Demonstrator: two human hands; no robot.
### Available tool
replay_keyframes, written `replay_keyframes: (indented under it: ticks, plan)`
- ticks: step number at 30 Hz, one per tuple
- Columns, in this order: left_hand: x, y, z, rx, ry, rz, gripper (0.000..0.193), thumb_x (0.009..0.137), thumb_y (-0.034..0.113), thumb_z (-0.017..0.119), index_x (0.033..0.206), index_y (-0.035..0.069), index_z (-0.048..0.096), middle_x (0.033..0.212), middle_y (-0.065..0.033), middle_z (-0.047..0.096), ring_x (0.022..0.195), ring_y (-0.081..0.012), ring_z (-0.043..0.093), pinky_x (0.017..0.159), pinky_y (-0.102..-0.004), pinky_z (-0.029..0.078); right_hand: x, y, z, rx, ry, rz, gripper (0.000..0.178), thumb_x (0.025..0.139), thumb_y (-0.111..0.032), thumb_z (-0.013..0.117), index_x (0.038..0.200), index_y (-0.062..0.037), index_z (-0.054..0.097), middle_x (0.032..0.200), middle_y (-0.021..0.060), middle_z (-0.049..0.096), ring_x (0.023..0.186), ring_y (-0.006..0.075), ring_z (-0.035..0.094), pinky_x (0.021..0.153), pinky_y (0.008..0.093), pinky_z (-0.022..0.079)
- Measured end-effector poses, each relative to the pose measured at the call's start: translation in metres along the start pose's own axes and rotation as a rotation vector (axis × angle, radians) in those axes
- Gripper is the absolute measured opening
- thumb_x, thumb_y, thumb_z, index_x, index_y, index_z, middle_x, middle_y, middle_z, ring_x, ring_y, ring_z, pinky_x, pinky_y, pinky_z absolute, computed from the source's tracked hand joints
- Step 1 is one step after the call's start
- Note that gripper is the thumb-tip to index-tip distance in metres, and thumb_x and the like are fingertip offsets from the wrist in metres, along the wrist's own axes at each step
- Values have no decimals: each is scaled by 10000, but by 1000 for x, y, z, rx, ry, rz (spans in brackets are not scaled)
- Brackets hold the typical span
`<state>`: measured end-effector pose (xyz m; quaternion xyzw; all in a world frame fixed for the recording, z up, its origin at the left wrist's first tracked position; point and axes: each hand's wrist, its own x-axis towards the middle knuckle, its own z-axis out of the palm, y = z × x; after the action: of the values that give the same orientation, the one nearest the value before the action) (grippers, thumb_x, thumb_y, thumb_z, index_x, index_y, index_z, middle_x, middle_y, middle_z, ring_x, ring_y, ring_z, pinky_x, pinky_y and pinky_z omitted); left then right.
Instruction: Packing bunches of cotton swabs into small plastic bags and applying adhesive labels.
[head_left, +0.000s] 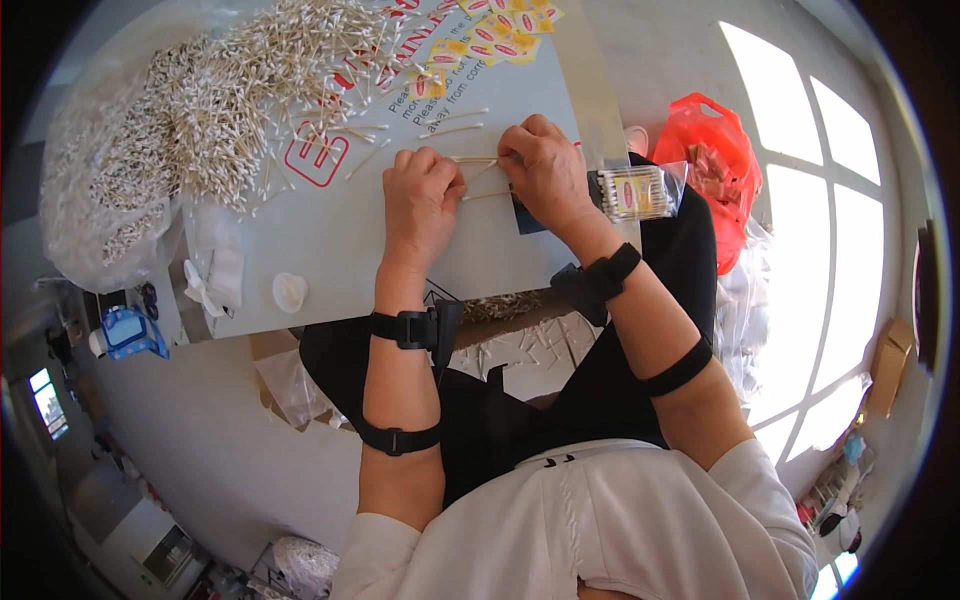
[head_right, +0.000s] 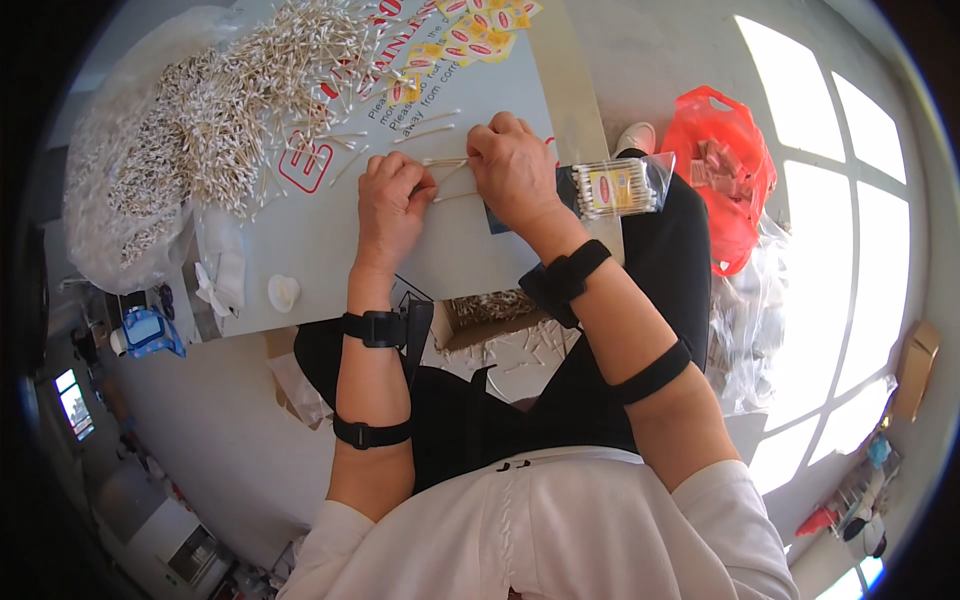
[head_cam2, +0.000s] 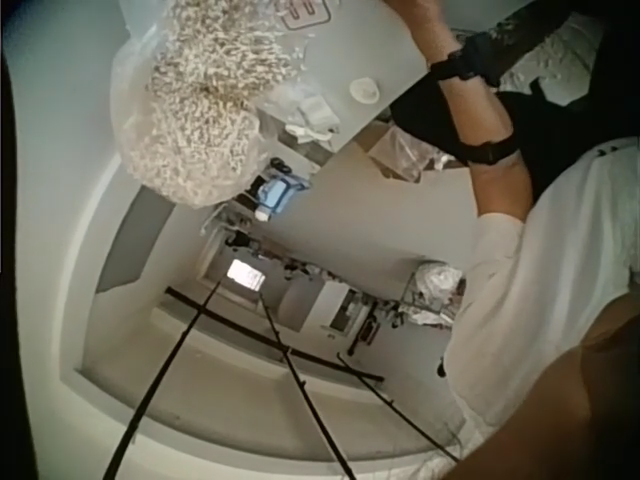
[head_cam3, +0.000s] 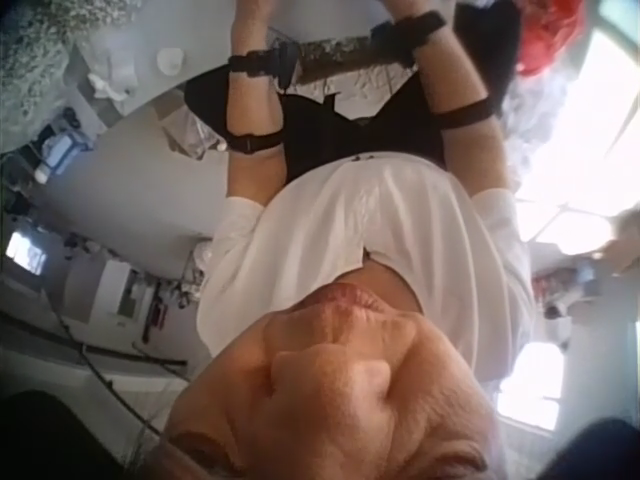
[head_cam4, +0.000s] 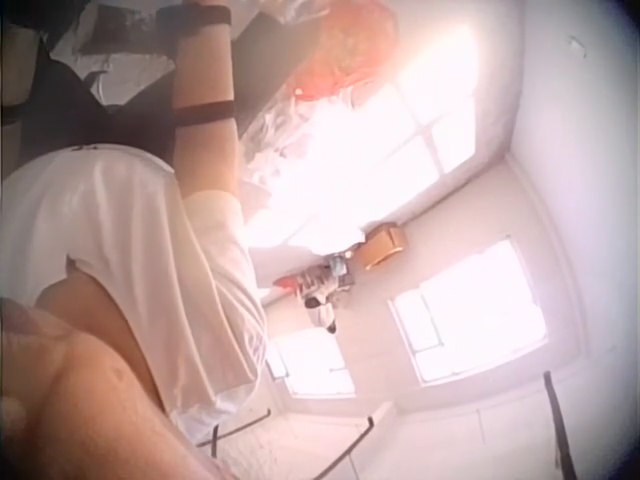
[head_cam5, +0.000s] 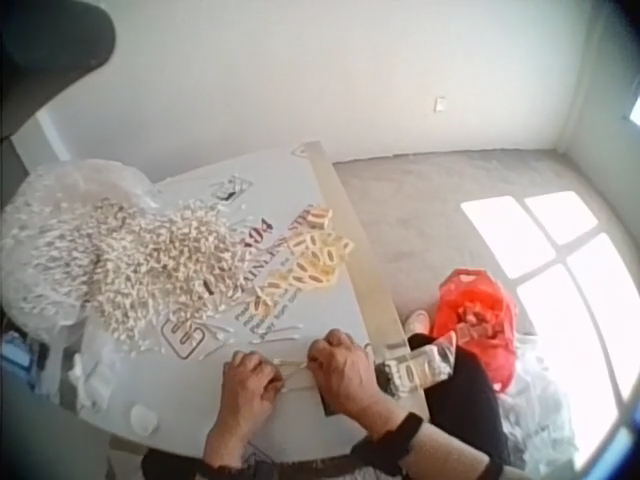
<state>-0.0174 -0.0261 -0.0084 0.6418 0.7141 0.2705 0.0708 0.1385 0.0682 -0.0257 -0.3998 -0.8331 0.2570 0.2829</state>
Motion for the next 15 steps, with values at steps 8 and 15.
replay_keyframes:
  ticks: [8,15]
  plan:
    - [15,11,6,-62,46,-1,248,724,40,744,940,96,637,997,-34,602,976,-284,539,875,-399,427,3,8,-7,61,-75,56,88,773,-105,704,852,-102,667,882,86,593,916,312,605,746,420,511]
    - [30,-4,15,125,176,-121,280,774,73,737,1028,106,622,1083,-46,589,1088,-300,508,898,-441,417,-11,0,-15,61,-119,-140,252,697,-162,797,904,-105,664,936,69,585,945,300,583,796,419,490]
